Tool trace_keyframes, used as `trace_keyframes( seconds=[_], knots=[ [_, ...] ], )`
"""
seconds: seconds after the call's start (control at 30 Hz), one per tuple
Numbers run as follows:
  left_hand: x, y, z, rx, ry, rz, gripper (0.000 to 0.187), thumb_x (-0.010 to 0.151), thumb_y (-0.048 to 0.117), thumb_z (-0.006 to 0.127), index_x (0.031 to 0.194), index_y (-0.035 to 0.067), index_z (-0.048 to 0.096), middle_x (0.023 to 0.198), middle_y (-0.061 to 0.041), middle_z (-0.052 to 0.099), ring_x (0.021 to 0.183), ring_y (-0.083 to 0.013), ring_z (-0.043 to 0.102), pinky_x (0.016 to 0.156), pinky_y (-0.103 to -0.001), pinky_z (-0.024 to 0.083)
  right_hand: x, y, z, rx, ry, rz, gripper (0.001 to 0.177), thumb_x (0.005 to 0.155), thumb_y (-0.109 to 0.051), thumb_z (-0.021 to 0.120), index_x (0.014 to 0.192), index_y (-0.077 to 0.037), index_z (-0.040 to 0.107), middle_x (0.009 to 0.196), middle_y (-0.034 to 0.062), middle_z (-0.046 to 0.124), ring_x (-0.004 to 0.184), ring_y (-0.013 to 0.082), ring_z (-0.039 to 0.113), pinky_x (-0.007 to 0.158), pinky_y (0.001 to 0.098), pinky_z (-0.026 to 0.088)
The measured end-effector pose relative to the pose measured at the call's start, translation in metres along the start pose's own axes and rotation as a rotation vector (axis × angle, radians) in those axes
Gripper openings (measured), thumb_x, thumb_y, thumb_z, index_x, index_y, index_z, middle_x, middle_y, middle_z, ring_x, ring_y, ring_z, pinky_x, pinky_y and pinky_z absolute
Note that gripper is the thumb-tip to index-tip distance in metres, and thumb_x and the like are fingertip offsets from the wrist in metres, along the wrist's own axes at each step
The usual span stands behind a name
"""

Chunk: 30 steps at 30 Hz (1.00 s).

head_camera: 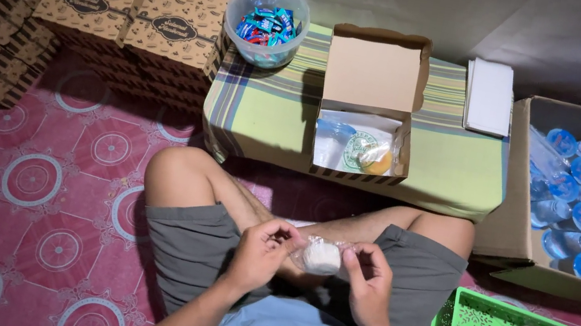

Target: A person is seen packing various snacks into a cardboard box, including lining it with paper and arranging the items inside.

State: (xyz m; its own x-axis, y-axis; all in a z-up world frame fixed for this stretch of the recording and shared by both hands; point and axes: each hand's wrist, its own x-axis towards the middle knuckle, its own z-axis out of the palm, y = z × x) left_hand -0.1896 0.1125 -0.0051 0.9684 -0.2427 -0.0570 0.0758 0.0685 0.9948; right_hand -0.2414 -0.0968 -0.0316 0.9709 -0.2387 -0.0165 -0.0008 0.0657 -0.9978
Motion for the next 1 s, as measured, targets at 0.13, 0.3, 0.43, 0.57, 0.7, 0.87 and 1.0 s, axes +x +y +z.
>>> trace_keyframes(
  seconds=[0.13,0.3,0.43,0.57,0.7,0.87,1.0],
  knots=[
    [-0.003,-0.003,-0.005,0.025,0.007,0.010,0.006,0.092,0.001,0.070,0.098,-0.001,0.070,0.093,-0.009,0.077,0.074,-0.0111,0.069,0.065,-0.020,0.058,-0.001,0.003,-0.001,0.030,0.020,0.024,0.011,0.097,-0.009,0.065,0.102,0.001,0.067,0.085,0.0068,0.067,0.077,0.0133,0.057,0.075,0.0253,0.049],
    [0.003,-0.022,-0.018,-0.395,-0.254,-0.075,0.014,0.105,0.008,0.056,0.112,-0.003,0.061,0.098,-0.009,0.066,0.084,-0.0130,0.063,0.080,-0.024,0.054,-0.002,0.010,-0.003,0.214,-0.007,0.041,0.017,0.104,-0.014,0.060,0.105,0.002,0.067,0.086,0.0057,0.065,0.070,0.0095,0.047,0.067,0.0226,0.042],
    [-0.001,0.014,-0.017,-0.282,-0.272,-0.026,0.040,0.092,-0.008,0.065,0.131,-0.007,0.058,0.109,-0.015,0.065,0.088,-0.0154,0.064,0.075,-0.025,0.058,-0.002,0.006,-0.004,0.232,-0.008,0.047,0.019,0.104,-0.014,0.059,0.105,0.003,0.068,0.082,0.0048,0.063,0.063,0.0069,0.043,0.058,0.0200,0.038],
    [-0.004,0.040,-0.016,0.133,-0.241,0.259,0.030,0.082,0.001,0.080,0.111,0.000,0.075,0.108,-0.008,0.072,0.091,-0.0167,0.067,0.085,-0.028,0.055,-0.002,0.001,-0.003,0.314,-0.041,0.073,0.017,0.105,-0.013,0.059,0.104,0.003,0.065,0.091,0.0081,0.066,0.072,0.0093,0.052,0.065,0.0216,0.044],
    [-0.005,0.048,-0.012,0.232,-0.168,0.363,0.020,0.080,0.001,0.080,0.101,0.000,0.077,0.100,-0.009,0.076,0.082,-0.0179,0.069,0.077,-0.028,0.057,-0.002,0.003,-0.004,0.279,-0.049,0.109,0.017,0.105,-0.013,0.059,0.102,0.002,0.066,0.082,0.0033,0.061,0.063,0.0063,0.043,0.057,0.0201,0.036],
    [-0.007,0.052,-0.005,0.301,-0.078,0.444,0.017,0.080,-0.004,0.075,0.097,-0.001,0.076,0.095,-0.010,0.077,0.079,-0.0193,0.071,0.075,-0.028,0.058,0.002,0.005,-0.001,0.339,-0.094,0.246,0.023,0.105,-0.015,0.056,0.110,0.006,0.063,0.093,0.0123,0.066,0.075,0.0127,0.057,0.066,0.0252,0.049],
    [-0.007,0.063,0.005,0.401,-0.026,0.422,0.013,0.081,-0.002,0.069,0.094,-0.002,0.073,0.090,-0.009,0.077,0.074,-0.0201,0.068,0.070,-0.030,0.055,0.007,0.036,-0.011,0.507,-0.180,0.376,0.038,0.106,-0.036,0.047,0.137,-0.012,0.043,0.105,0.0165,0.064,0.094,0.0215,0.061,0.070,0.0337,0.053]
  ],
)
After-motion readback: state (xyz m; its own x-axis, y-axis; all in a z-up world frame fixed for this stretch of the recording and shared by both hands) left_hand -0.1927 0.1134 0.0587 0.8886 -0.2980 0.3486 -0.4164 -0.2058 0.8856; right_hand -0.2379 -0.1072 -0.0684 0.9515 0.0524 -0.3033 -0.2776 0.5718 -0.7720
